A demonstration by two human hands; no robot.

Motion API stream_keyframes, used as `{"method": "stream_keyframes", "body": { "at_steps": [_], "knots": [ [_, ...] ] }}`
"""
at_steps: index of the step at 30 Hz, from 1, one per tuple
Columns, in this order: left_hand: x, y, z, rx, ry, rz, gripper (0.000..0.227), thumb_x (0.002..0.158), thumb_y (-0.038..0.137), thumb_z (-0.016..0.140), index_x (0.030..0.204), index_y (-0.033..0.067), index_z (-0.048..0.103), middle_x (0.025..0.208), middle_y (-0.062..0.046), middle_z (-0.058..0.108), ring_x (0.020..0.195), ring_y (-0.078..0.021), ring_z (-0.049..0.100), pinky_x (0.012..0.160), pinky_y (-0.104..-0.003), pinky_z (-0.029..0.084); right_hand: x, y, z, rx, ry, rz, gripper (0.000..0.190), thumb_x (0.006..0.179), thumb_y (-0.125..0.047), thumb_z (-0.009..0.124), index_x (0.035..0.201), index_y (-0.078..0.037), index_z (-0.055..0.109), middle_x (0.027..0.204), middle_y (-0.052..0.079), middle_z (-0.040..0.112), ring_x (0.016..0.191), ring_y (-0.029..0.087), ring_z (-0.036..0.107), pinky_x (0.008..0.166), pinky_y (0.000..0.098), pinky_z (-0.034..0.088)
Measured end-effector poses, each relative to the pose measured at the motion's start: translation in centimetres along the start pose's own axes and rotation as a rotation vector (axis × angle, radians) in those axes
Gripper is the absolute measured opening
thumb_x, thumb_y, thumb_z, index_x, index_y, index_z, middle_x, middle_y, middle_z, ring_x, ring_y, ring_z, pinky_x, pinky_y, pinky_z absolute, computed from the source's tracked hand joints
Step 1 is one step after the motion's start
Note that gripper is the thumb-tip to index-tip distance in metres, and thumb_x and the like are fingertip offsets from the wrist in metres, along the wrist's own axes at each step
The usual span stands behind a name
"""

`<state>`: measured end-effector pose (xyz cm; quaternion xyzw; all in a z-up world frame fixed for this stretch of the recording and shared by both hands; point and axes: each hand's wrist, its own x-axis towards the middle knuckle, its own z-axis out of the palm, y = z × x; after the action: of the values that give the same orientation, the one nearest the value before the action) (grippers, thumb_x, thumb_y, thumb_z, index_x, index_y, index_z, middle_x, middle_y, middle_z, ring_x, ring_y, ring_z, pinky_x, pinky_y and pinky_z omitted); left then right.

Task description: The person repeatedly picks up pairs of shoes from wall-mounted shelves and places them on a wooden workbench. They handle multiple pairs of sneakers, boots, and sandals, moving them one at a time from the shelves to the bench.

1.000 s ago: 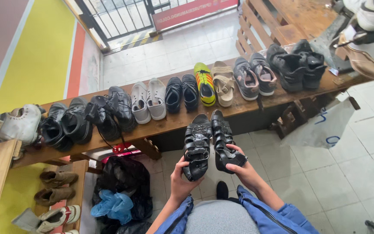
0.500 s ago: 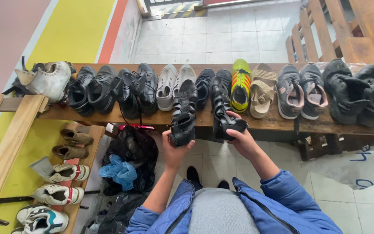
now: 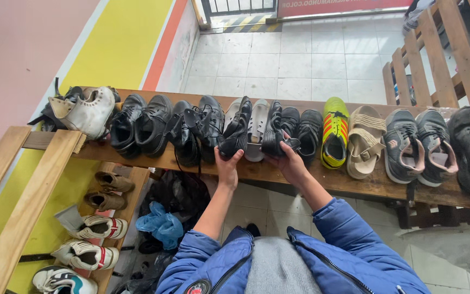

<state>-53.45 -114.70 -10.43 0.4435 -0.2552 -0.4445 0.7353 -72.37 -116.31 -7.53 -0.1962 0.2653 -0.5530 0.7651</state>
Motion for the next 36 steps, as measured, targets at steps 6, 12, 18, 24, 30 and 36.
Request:
{"method": "stream_keyframes", "body": {
  "at_steps": [6,12,18,24,30,36],
  "knots": [
    [1.0,0.5,0.4,-0.171,-0.003,-0.144,0.044,0.086,0.008,0.083,0.119,0.0205,0.057,0.106,0.005,0.056,0.096,-0.009,0.061,0.089,-0.03,0.059,1.8,1.0,-1.2,-0.095,0.029,0.087,0.057,0.103,-0.027,0.061,0.154,-0.03,0.038,0.117,0.022,0.071,0.098,0.038,0.075,0.09,0.0525,0.062],
    [2.0,-1.1,-0.4,0.154,-0.049,-0.13,0.058,0.073,0.01,0.096,0.119,0.0188,0.062,0.103,0.004,0.064,0.098,-0.0105,0.061,0.088,-0.032,0.055,3.1,1.6,-4.2,-0.365,0.059,0.134,0.059,0.104,-0.04,0.061,0.155,-0.028,0.034,0.093,0.024,0.074,0.078,0.037,0.078,0.07,0.0434,0.066],
    [2.8,0.3,-0.9,0.647,-0.149,-0.203,0.08,0.062,0.045,0.101,0.126,0.028,0.056,0.1,-0.006,0.077,0.1,-0.025,0.075,0.09,-0.042,0.058,1.7,1.3,-3.8,-0.499,0.153,0.086,0.071,0.102,-0.046,0.062,0.16,-0.026,0.027,0.103,0.03,0.073,0.078,0.035,0.077,0.067,0.0405,0.065],
    [1.9,1.6,-0.3,0.828,-0.206,-0.083,0.093,0.064,0.058,0.092,0.139,0.0254,0.049,0.08,-0.007,0.07,0.086,-0.0302,0.074,0.082,-0.046,0.054,1.1,1.9,-5.6,-0.483,0.21,0.066,0.077,0.101,-0.055,0.061,0.162,-0.032,0.02,0.133,0.03,0.061,0.089,0.043,0.074,0.074,0.0466,0.065],
    [3.1,1.4,-1.3,0.851,-0.289,0.006,0.088,0.064,0.054,0.093,0.14,0.0349,0.053,0.068,0.002,0.063,0.069,-0.0173,0.069,0.074,-0.033,0.054,-0.8,1.3,-4.8,-0.485,0.212,0.048,0.079,0.101,-0.054,0.058,0.163,-0.032,0.013,0.129,0.034,0.061,0.093,0.049,0.072,0.078,0.0532,0.063],
    [2.2,3.9,-0.4,0.836,-0.338,0.069,0.097,0.069,0.041,0.092,0.152,0.0282,0.044,0.075,-0.004,0.066,0.073,-0.0227,0.07,0.076,-0.038,0.054,-3.1,0.2,-4.4,-0.567,0.239,0.027,0.084,0.102,-0.049,0.058,0.165,-0.031,0.006,0.127,0.035,0.06,0.096,0.051,0.071,0.084,0.0575,0.059]
  ]
}}
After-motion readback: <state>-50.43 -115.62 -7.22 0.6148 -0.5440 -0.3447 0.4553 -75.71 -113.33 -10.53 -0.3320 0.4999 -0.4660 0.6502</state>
